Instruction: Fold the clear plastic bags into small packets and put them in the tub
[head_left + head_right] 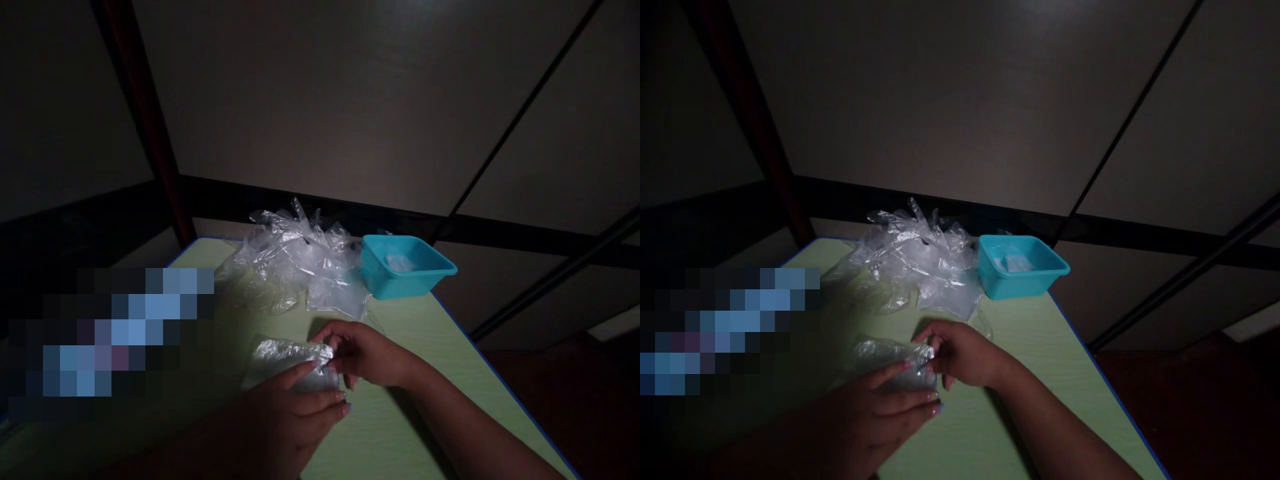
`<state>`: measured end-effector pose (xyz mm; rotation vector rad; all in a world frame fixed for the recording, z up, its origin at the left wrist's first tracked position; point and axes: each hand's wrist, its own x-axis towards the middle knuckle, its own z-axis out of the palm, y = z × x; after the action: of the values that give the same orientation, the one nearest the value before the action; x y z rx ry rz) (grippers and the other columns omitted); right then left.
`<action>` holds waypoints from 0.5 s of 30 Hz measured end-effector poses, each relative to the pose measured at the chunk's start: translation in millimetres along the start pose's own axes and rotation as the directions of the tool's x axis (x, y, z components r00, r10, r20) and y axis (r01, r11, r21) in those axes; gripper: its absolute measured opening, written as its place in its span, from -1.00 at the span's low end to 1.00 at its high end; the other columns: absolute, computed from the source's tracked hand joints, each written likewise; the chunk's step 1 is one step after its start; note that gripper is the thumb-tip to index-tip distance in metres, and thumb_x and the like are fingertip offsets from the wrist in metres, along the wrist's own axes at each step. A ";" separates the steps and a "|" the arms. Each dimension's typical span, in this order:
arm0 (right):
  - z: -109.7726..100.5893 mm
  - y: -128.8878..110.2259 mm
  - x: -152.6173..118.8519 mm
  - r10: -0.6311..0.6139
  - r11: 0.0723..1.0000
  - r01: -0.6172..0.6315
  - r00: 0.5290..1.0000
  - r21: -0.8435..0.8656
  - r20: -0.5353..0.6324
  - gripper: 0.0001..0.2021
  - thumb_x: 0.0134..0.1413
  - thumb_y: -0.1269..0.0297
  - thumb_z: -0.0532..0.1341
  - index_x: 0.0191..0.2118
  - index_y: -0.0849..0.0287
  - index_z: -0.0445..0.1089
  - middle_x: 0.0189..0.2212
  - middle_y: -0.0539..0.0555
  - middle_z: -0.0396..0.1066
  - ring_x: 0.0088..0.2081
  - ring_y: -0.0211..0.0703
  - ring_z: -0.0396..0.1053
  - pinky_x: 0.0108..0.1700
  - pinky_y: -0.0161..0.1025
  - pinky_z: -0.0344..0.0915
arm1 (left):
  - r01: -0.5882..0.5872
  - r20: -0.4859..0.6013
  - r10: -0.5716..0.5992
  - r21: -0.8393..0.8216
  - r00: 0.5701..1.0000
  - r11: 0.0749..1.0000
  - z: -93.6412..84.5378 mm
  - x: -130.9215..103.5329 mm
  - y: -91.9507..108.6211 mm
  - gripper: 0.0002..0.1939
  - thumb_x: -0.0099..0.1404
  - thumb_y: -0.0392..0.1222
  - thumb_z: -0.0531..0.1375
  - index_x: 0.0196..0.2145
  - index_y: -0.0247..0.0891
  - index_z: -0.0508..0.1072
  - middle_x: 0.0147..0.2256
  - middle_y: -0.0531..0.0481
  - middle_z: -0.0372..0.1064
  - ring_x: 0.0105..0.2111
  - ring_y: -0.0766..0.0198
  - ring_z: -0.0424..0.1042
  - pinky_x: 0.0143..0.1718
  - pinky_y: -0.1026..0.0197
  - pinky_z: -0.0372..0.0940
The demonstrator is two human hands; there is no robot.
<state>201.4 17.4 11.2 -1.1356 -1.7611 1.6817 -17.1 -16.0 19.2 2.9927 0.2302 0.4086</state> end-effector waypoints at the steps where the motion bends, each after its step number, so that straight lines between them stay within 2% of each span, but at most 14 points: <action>1: 0.3 -0.3 0.0 0.002 1.000 -0.002 1.000 -0.001 -0.001 -0.66 -0.05 0.56 0.23 -0.09 0.23 0.32 -0.44 -0.11 0.28 -0.64 -0.46 0.27 -0.65 -0.49 0.27 | -0.008 0.017 0.008 -0.002 1.000 1.000 -1.5 0.3 0.6 -0.65 0.50 -0.28 -0.10 0.16 -0.34 0.25 0.17 0.01 0.24 0.21 0.38 0.13 0.31 0.16 -0.37; 3: 1.2 -1.1 -0.4 0.004 1.000 -0.004 1.000 -0.006 -0.003 -0.67 -0.04 0.56 0.23 -0.10 0.24 0.33 -0.45 -0.11 0.27 -0.64 -0.46 0.27 -0.65 -0.49 0.27 | -0.033 0.038 0.033 -0.004 0.999 0.999 0.6 0.1 0.2 -0.65 0.47 -0.30 -0.05 0.15 -0.34 0.27 0.17 -0.01 0.24 0.20 0.34 0.15 0.30 0.18 -0.21; 4: 1.7 -1.6 -0.8 0.004 1.000 -0.004 1.000 -0.012 -0.005 -0.69 -0.04 0.55 0.23 -0.11 0.24 0.33 -0.45 -0.11 0.27 -0.64 -0.46 0.27 -0.65 -0.49 0.27 | -0.009 -0.028 0.009 0.010 1.000 1.000 5.2 -0.5 -0.9 -0.65 0.45 -0.32 -0.02 0.15 -0.33 0.28 0.15 -0.02 0.28 0.17 0.31 0.20 0.29 0.16 -0.17; 6: 2.4 -2.5 -1.6 0.004 1.000 -0.004 1.000 -0.021 -0.013 -0.71 -0.02 0.54 0.22 -0.11 0.24 0.32 -0.45 -0.11 0.25 -0.65 -0.47 0.26 -0.66 -0.49 0.26 | -0.040 -0.107 0.042 0.022 0.993 0.999 19.8 -2.1 -3.9 -0.65 0.44 -0.28 -0.01 0.15 -0.36 0.28 0.11 -0.03 0.33 0.13 0.29 0.27 0.29 0.17 -0.16; 10: 2.9 -2.5 -2.6 0.002 0.999 -0.003 0.999 -0.032 -0.033 -0.70 -0.01 0.52 0.22 -0.10 0.21 0.31 -0.42 -0.11 0.22 -0.64 -0.47 0.26 -0.65 -0.48 0.27 | -0.030 -0.149 0.036 0.042 0.988 0.999 48.3 -6.0 -8.1 -0.62 0.45 -0.26 -0.06 0.16 -0.38 0.24 0.11 -0.04 0.33 0.13 0.30 0.26 0.29 0.18 -0.20; 15: 4.4 1.7 -2.2 0.006 0.999 -0.009 0.998 -0.052 -0.059 -0.67 -0.01 0.51 0.23 -0.08 0.17 0.30 -0.38 -0.11 0.19 -0.63 -0.48 0.25 -0.66 -0.48 0.26 | -0.030 -0.143 0.048 0.131 0.989 0.991 56.0 -6.9 -7.9 -0.64 0.46 -0.24 -0.05 0.14 -0.36 0.27 0.12 0.00 0.32 0.11 0.29 0.28 0.21 0.23 0.00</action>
<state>199.6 12.9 9.3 -1.2036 -1.7764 1.5987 -9.3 -14.4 -37.2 3.0995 0.2187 0.6419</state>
